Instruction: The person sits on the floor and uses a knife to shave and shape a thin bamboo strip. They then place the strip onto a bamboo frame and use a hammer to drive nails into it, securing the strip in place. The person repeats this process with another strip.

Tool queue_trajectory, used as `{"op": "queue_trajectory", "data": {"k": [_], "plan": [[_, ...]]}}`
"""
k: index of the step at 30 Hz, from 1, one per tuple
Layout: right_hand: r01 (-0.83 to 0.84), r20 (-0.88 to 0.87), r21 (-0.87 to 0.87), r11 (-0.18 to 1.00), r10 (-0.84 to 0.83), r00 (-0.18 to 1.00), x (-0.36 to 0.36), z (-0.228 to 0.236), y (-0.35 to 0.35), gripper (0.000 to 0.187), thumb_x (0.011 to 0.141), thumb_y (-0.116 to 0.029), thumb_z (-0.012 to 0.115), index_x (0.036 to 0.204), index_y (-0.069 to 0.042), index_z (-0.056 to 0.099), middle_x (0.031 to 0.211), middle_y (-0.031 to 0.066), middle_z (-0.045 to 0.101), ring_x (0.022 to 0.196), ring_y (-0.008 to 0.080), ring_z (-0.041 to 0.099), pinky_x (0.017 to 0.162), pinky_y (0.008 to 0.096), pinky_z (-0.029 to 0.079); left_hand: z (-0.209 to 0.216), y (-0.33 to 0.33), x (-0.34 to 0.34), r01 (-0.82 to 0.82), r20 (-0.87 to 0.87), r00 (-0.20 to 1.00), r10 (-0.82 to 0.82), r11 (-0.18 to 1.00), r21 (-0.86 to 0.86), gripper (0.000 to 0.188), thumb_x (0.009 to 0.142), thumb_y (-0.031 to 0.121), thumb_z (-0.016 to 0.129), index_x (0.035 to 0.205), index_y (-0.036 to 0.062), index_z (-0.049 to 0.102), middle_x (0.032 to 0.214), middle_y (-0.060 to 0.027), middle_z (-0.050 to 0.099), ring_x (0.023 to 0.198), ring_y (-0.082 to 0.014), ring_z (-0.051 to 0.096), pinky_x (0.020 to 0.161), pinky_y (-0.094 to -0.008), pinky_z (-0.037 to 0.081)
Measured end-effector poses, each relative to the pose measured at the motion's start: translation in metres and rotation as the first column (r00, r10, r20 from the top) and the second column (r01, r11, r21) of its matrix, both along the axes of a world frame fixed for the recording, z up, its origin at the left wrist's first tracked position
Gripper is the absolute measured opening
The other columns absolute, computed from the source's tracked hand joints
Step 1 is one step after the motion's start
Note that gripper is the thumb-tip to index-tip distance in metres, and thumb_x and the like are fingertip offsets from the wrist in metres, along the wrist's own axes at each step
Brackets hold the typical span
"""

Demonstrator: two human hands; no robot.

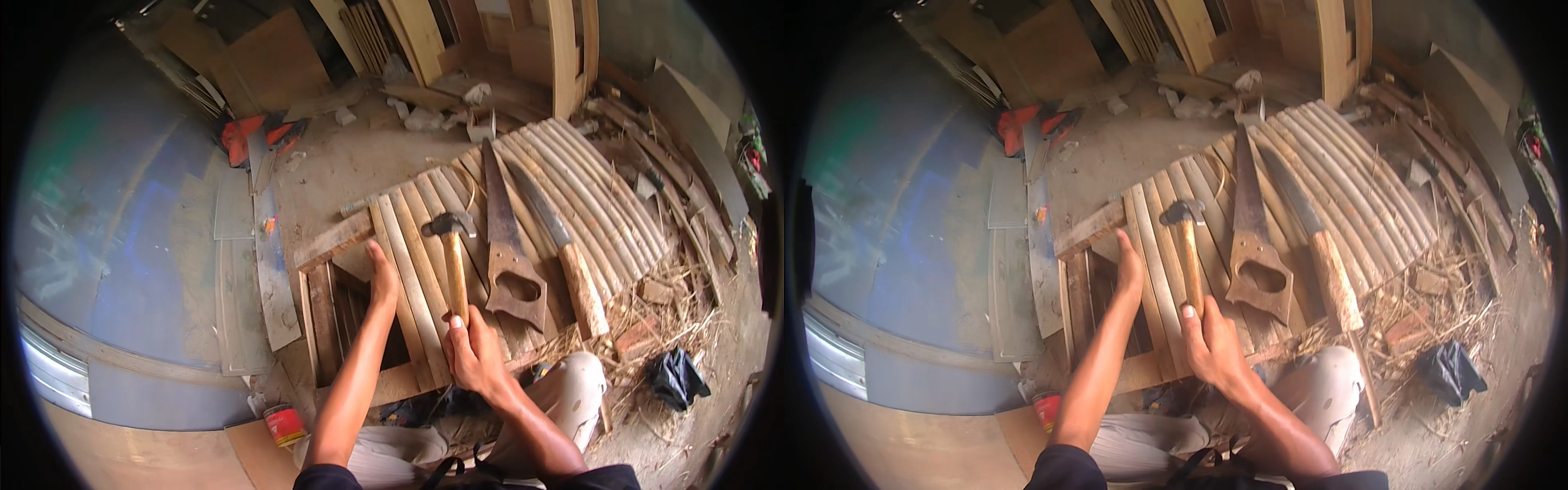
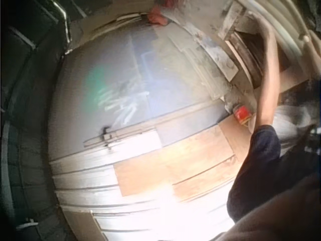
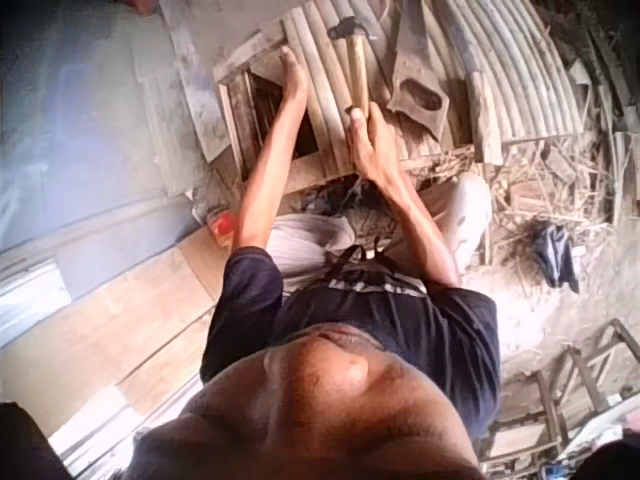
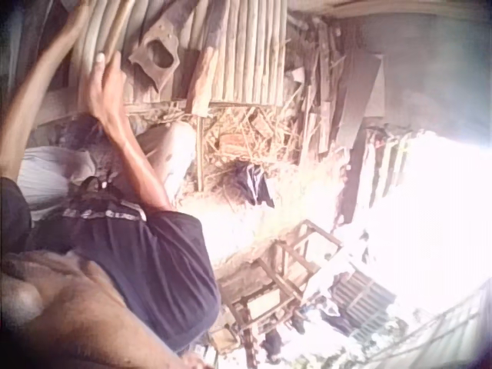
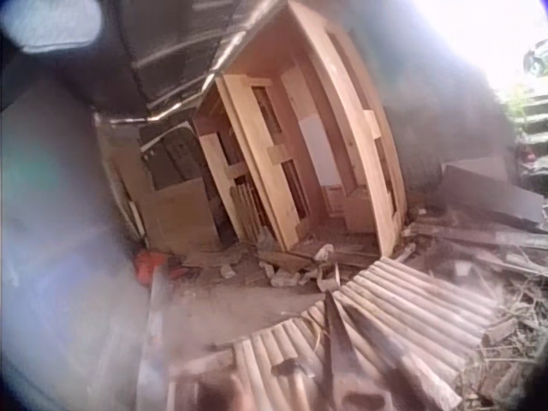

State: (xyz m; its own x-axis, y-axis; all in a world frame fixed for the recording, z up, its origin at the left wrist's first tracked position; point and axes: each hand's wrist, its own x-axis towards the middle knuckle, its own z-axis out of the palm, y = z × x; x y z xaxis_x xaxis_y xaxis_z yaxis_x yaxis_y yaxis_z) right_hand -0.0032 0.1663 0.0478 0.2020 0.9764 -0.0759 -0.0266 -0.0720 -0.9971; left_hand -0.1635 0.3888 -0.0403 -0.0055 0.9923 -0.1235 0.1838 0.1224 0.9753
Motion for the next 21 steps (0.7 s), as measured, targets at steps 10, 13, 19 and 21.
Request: {"op": "queue_trajectory", "data": {"k": [10,13,19,21], "plan": [[0.052,0.158,0.072,0.996,-0.063,0.985,-0.015,0.001,0.012,0.042,0.106,-0.036,0.041,0.105,0.001,0.059,0.059,0.0038,0.056,0.048,0.0120,0.053,0.046,0.0312,0.043,0.043,-0.110,-0.012,0.266,0.296,0.936,-0.193,0.936,-0.232,0.080,0.101,0.062,0.036,0.153,0.0008,0.031,0.160,-0.0143,0.029,0.147,-0.0268,0.028,0.119,-0.0387,0.022],[0.018,0.199,-0.012,1.000,-0.015,0.980,-0.012,-0.001,0.010,0.053,0.106,-0.043,0.032,0.109,0.003,0.057,0.077,0.0311,0.065,0.076,0.0467,0.068,0.065,0.0521,0.051,0.090,-0.162,-0.006,0.141,0.279,0.946,-0.166,0.984,0.106,0.046,0.100,0.026,0.057,0.139,0.0040,0.051,0.136,-0.0071,0.055,0.124,-0.0181,0.049,0.106,-0.0370,0.037],[-0.004,-0.024,0.081,0.997,0.006,1.000,-0.007,0.008,0.004,0.045,0.107,-0.038,0.035,0.109,0.004,0.049,0.071,0.0334,0.059,0.070,0.0515,0.062,0.061,0.0552,0.046,0.142,-0.209,0.010,0.061,0.132,0.983,-0.128,0.904,0.423,0.034,0.103,0.022,0.045,0.128,-0.0006,0.052,0.134,-0.0160,0.056,0.126,-0.0251,0.053,0.103,-0.0392,0.042],[0.082,-0.097,0.251,0.964,-0.060,0.994,-0.001,0.015,-0.002,0.040,0.107,-0.036,0.037,0.109,0.003,0.048,0.064,0.0300,0.055,0.063,0.0509,0.056,0.057,0.0525,0.044,0.146,-0.214,0.017,0.050,0.209,0.965,-0.158,0.894,0.445,0.031,0.104,0.021,0.043,0.124,-0.0019,0.052,0.126,-0.0144,0.057,0.121,-0.0238,0.055,0.100,-0.0382,0.045]]}}
